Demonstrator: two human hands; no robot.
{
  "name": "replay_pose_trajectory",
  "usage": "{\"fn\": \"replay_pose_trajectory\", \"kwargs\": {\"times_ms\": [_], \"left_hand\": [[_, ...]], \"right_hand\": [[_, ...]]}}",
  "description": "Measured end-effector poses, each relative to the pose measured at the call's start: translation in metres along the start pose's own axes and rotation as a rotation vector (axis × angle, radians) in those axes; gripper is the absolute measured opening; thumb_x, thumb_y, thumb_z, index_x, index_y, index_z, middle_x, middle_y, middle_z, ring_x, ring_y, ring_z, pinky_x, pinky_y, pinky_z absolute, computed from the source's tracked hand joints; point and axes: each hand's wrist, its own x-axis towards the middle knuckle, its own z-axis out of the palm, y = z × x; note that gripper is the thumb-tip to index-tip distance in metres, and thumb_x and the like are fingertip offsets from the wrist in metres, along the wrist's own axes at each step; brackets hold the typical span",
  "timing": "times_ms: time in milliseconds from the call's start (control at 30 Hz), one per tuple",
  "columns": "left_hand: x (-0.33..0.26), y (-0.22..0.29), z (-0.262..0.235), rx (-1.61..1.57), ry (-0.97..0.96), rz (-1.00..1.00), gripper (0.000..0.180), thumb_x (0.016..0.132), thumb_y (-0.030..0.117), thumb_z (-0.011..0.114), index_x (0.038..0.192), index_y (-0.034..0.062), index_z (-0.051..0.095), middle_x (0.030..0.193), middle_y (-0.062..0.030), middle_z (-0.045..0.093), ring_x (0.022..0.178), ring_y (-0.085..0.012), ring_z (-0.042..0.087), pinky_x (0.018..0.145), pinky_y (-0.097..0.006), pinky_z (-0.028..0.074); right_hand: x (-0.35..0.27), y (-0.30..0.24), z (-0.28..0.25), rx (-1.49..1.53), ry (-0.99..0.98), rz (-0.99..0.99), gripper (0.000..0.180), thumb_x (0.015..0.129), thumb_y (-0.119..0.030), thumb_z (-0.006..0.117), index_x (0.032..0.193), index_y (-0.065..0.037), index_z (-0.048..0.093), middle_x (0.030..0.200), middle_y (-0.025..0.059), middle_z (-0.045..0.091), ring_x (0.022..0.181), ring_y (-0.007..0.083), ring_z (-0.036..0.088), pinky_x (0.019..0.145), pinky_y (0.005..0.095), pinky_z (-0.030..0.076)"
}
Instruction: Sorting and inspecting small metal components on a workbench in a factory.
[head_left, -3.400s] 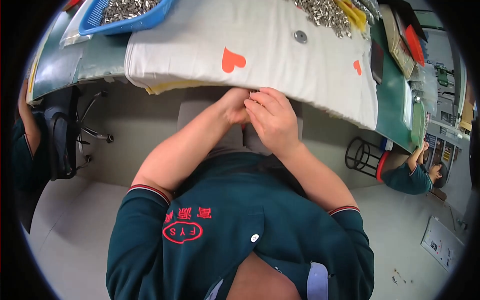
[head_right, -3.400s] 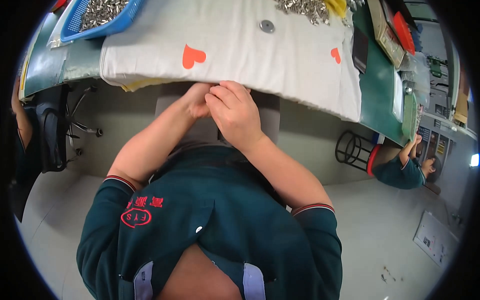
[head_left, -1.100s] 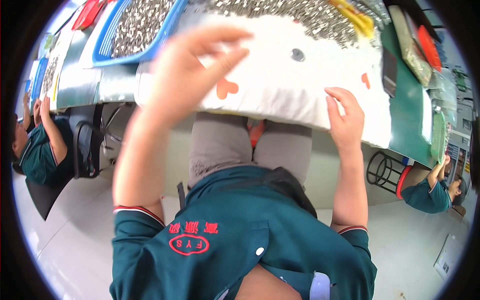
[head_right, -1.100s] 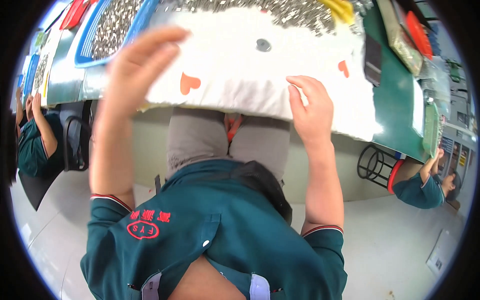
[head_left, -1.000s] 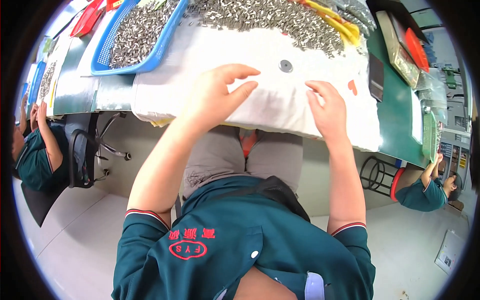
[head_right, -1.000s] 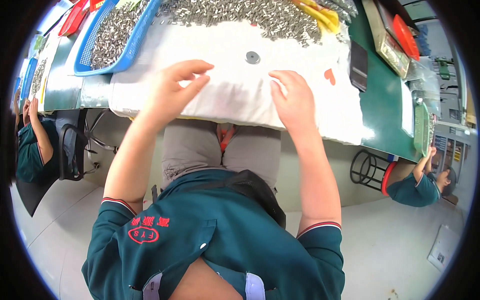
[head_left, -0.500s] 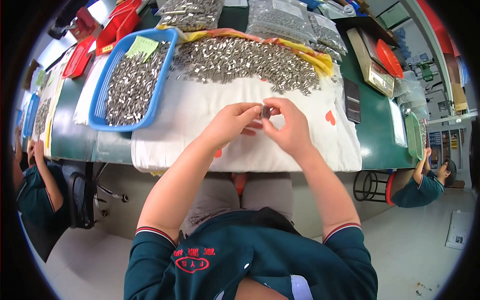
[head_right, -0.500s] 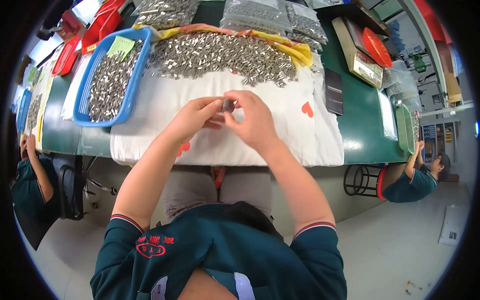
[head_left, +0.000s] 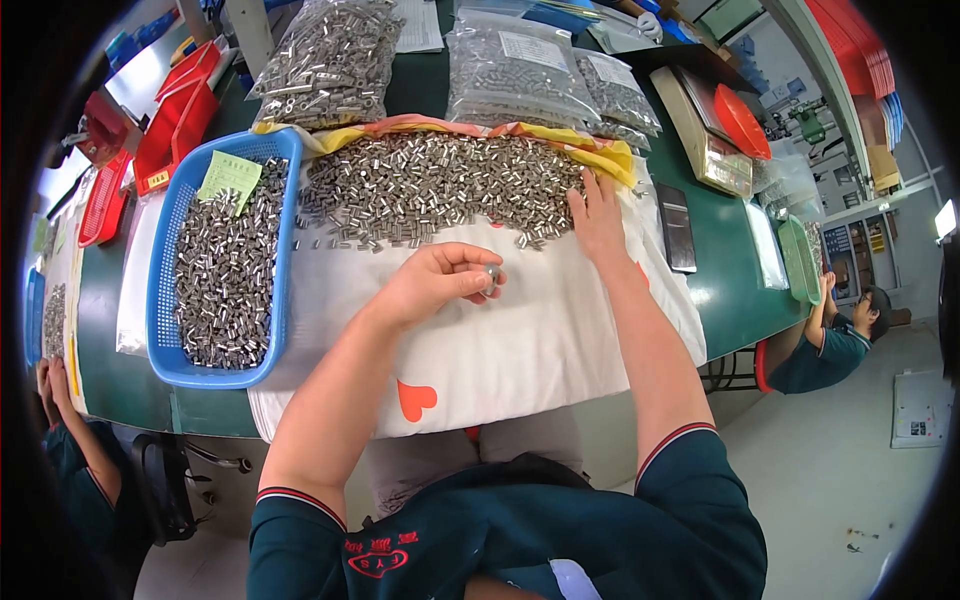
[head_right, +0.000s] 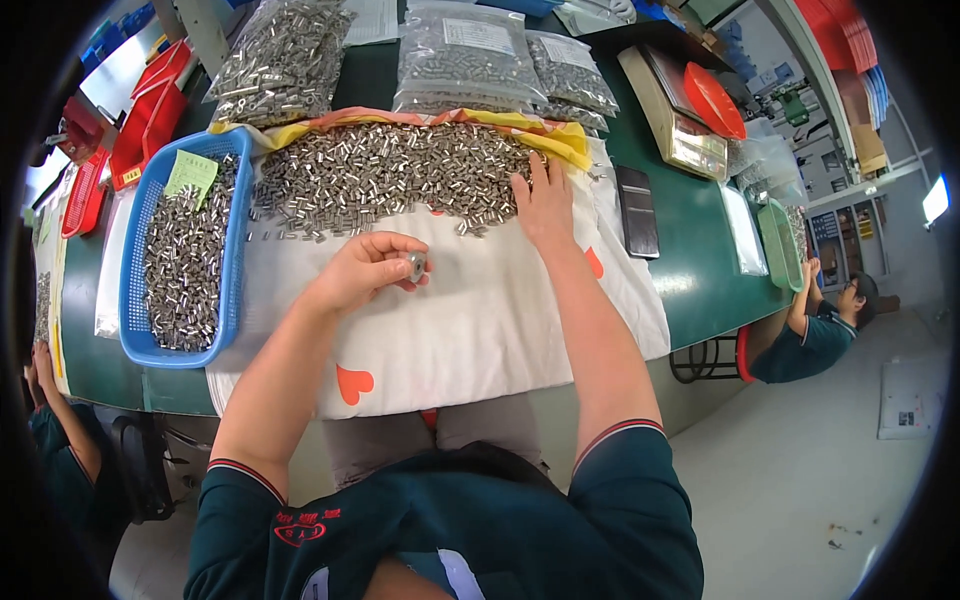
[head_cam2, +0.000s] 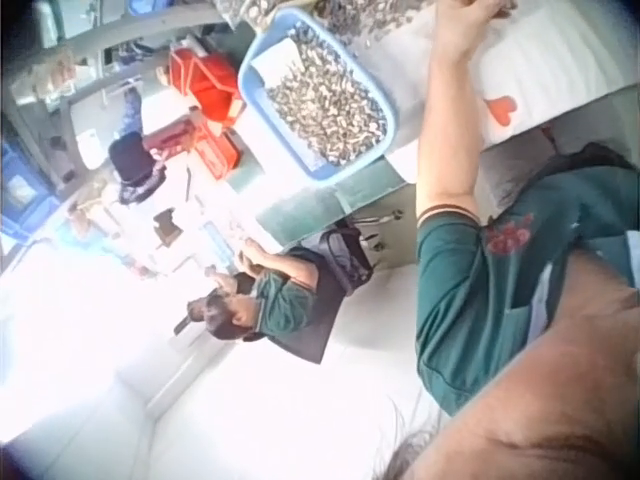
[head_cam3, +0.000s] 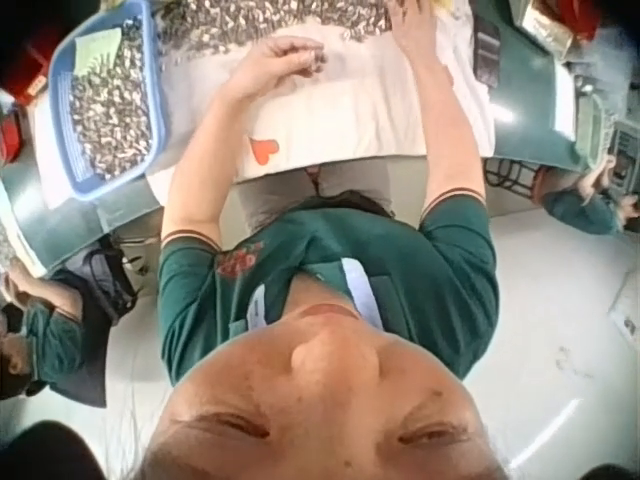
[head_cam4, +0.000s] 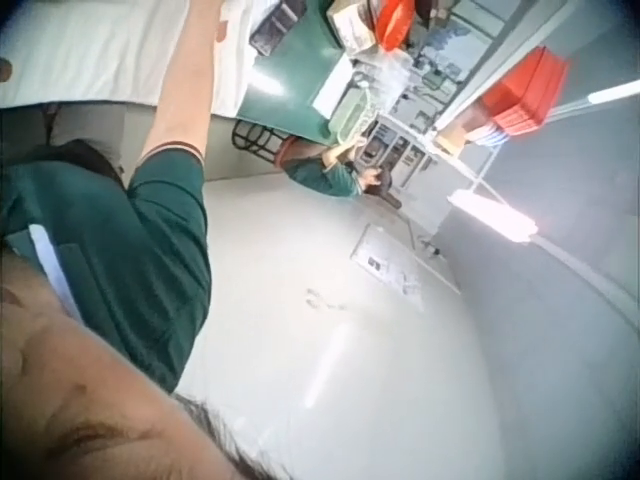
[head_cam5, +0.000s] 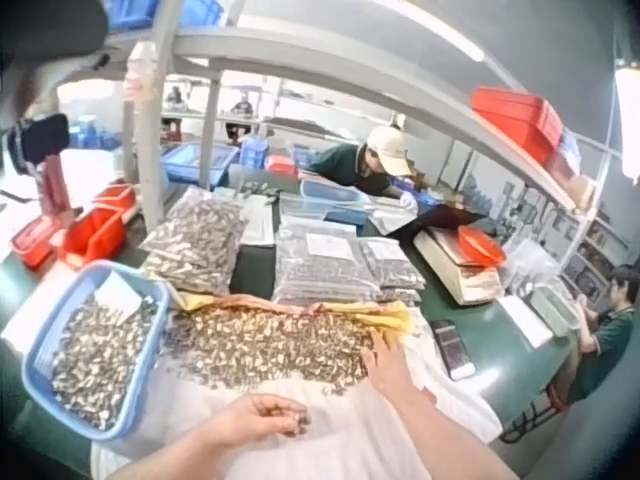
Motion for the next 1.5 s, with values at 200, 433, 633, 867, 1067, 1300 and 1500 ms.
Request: {"fn": "replay_pose_trajectory", "kwargs": {"times_ms": [200, 433, 633, 867, 1067, 1300, 1500], "left_hand": [[-0.003, -0.001, -0.005, -0.052, -0.186, -0.031, 0.026, 0.08, 0.007, 0.059, 0.105, 0.0024, 0.056, 0.096, -0.0106, 0.061, 0.082, -0.0169, 0.06, 0.073, -0.029, 0.049], [0.001, -0.001, -0.006, -0.213, -0.247, 0.025, 0.029, 0.079, 0.013, 0.063, 0.106, 0.0037, 0.057, 0.096, -0.0123, 0.061, 0.08, -0.0185, 0.059, 0.073, -0.03, 0.048], [-0.009, 0.002, -0.013, -0.305, -0.31, -0.002, 0.031, 0.076, 0.013, 0.066, 0.104, 0.0035, 0.058, 0.097, -0.0134, 0.061, 0.08, -0.0185, 0.059, 0.073, -0.031, 0.048], [-0.014, 0.0, -0.003, -0.171, -0.556, -0.149, 0.027, 0.079, 0.005, 0.061, 0.105, 0.0002, 0.056, 0.095, -0.0111, 0.062, 0.081, -0.0152, 0.06, 0.07, -0.025, 0.049], [-0.013, -0.002, 0.0, -0.164, -0.742, -0.273, 0.028, 0.077, 0.002, 0.062, 0.105, 0.001, 0.056, 0.094, -0.0094, 0.062, 0.08, -0.0143, 0.06, 0.069, -0.025, 0.048], [-0.013, -0.001, 0.001, -0.179, -0.713, -0.366, 0.032, 0.075, 0.0, 0.065, 0.105, -0.0019, 0.056, 0.1, -0.0116, 0.061, 0.085, -0.0158, 0.06, 0.076, -0.027, 0.049], [-0.014, -0.002, 0.003, -0.109, -0.737, -0.395, 0.031, 0.075, 0.001, 0.065, 0.104, -0.0015, 0.056, 0.094, -0.0106, 0.063, 0.082, -0.0151, 0.062, 0.073, -0.026, 0.05]], "right_hand": [[-0.011, -0.053, 0.026, 0.024, 0.023, 0.0, 0.051, 0.086, -0.033, 0.046, 0.125, -0.001, 0.039, 0.127, 0.0262, 0.034, 0.117, 0.0409, 0.031, 0.1, 0.0456, 0.024], [-0.012, -0.104, 0.035, 0.061, 0.085, -0.165, 0.047, 0.083, -0.026, 0.05, 0.122, -0.002, 0.042, 0.124, 0.0246, 0.036, 0.115, 0.0391, 0.032, 0.099, 0.0465, 0.025], [-0.004, -0.146, 0.049, 0.054, 0.104, -0.302, 0.044, 0.08, -0.022, 0.054, 0.119, -0.004, 0.045, 0.121, 0.0216, 0.039, 0.116, 0.037, 0.033, 0.099, 0.0488, 0.024], [0.002, -0.153, 0.023, 0.171, 0.151, -0.534, 0.032, 0.074, -0.015, 0.059, 0.105, -0.007, 0.057, 0.112, 0.0147, 0.05, 0.108, 0.0339, 0.043, 0.093, 0.0443, 0.032], [-0.013, -0.191, 0.039, 0.366, -0.169, -0.896, 0.026, 0.067, -0.016, 0.066, 0.093, -0.013, 0.063, 0.108, 0.0095, 0.052, 0.106, 0.0298, 0.045, 0.089, 0.0413, 0.038], [0.007, -0.161, 0.042, 0.293, -0.1, -0.8, 0.019, 0.067, -0.01, 0.065, 0.086, -0.01, 0.062, 0.097, 0.0074, 0.055, 0.096, 0.0273, 0.05, 0.083, 0.0381, 0.04], [0.003, -0.212, 0.045, 0.503, -0.126, -0.915, 0.019, 0.068, -0.011, 0.065, 0.086, -0.008, 0.062, 0.095, 0.0083, 0.056, 0.093, 0.0279, 0.051, 0.084, 0.0381, 0.041]]}}
